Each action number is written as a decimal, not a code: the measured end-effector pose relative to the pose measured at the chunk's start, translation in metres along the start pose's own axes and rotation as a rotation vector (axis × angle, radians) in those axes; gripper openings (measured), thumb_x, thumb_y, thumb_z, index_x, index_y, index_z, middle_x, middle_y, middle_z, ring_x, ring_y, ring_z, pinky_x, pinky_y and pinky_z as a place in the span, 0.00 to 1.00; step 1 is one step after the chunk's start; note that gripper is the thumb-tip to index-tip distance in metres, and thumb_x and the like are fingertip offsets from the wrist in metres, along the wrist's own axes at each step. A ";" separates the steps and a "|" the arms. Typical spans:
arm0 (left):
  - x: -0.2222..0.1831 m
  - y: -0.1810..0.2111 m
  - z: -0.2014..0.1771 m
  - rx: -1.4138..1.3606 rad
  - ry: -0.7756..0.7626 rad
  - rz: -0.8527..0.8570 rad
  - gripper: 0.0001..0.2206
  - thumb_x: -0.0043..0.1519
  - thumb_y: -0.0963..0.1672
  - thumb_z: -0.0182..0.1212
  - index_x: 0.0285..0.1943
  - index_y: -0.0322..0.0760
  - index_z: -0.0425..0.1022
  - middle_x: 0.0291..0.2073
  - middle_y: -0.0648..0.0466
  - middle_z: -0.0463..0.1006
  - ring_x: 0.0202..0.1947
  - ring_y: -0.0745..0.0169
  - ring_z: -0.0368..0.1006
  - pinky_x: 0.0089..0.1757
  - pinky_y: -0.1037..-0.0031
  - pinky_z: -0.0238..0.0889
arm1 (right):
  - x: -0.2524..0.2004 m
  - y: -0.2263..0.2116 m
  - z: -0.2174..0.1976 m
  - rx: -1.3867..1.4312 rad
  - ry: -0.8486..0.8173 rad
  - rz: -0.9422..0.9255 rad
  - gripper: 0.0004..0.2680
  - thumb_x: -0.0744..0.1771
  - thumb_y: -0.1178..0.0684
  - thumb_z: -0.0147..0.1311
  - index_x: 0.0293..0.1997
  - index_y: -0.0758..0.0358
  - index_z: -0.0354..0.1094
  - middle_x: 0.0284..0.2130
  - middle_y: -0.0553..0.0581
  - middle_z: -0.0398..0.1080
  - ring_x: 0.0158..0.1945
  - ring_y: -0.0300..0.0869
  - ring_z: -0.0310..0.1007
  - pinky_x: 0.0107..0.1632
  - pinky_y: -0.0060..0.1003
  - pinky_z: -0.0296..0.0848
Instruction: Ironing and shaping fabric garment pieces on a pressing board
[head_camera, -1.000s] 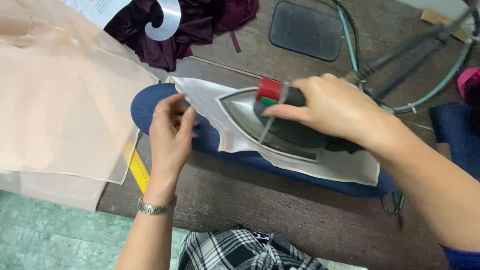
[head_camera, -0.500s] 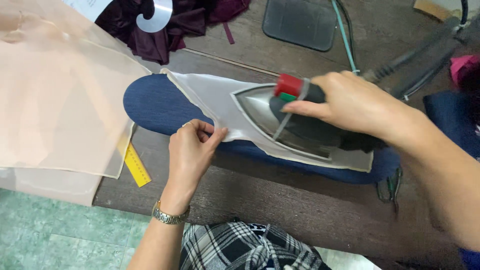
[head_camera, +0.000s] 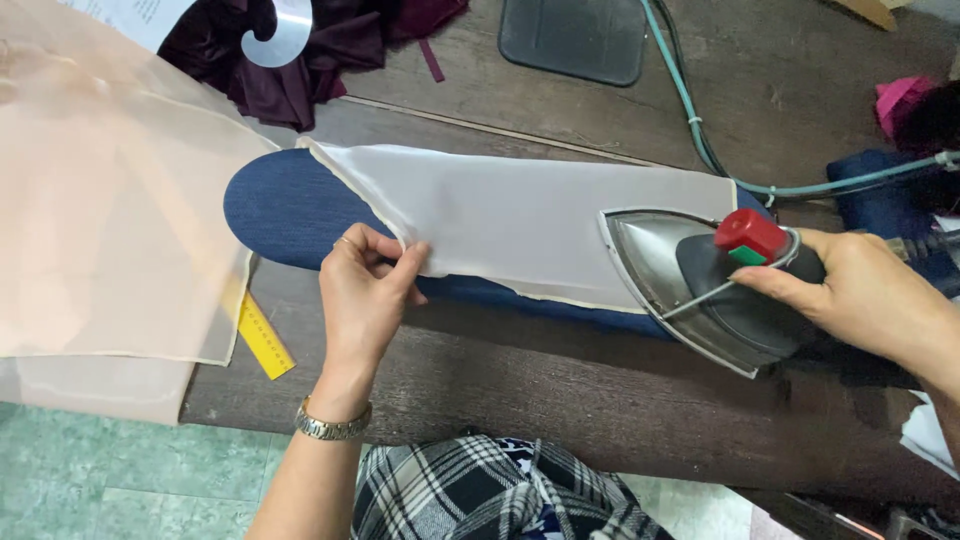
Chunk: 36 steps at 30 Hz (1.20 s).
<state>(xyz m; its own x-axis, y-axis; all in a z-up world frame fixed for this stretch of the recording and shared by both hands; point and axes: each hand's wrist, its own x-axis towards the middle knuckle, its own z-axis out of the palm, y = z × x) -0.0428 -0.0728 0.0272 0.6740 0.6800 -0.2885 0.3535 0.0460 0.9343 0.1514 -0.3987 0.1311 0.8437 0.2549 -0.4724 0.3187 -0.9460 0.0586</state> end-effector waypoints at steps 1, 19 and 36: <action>0.001 -0.004 0.001 -0.098 -0.024 0.010 0.14 0.57 0.41 0.66 0.27 0.40 0.61 0.14 0.55 0.71 0.10 0.68 0.71 0.17 0.86 0.54 | -0.001 -0.001 0.002 0.004 0.020 -0.005 0.16 0.62 0.36 0.52 0.50 0.45 0.74 0.26 0.59 0.79 0.31 0.51 0.76 0.39 0.38 0.65; 0.000 -0.022 -0.007 0.253 0.064 0.193 0.12 0.56 0.45 0.66 0.36 0.43 0.64 0.15 0.62 0.72 0.21 0.67 0.68 0.35 0.73 0.59 | -0.042 -0.146 -0.022 -0.065 -0.040 -0.014 0.25 0.61 0.23 0.46 0.47 0.53 0.68 0.36 0.71 0.74 0.47 0.67 0.70 0.46 0.57 0.69; 0.003 -0.053 -0.069 0.099 0.291 0.354 0.08 0.64 0.41 0.58 0.38 0.40 0.61 0.15 0.60 0.65 0.15 0.73 0.60 0.24 0.80 0.51 | -0.061 -0.246 -0.008 -0.040 0.090 -0.261 0.27 0.63 0.22 0.47 0.47 0.59 0.65 0.29 0.68 0.74 0.35 0.65 0.75 0.36 0.61 0.73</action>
<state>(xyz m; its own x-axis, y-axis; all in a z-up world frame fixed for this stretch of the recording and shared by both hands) -0.1045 -0.0231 -0.0090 0.5597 0.8188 0.1278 0.2049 -0.2862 0.9360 0.0253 -0.1795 0.1527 0.7653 0.5074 -0.3959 0.5456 -0.8378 -0.0191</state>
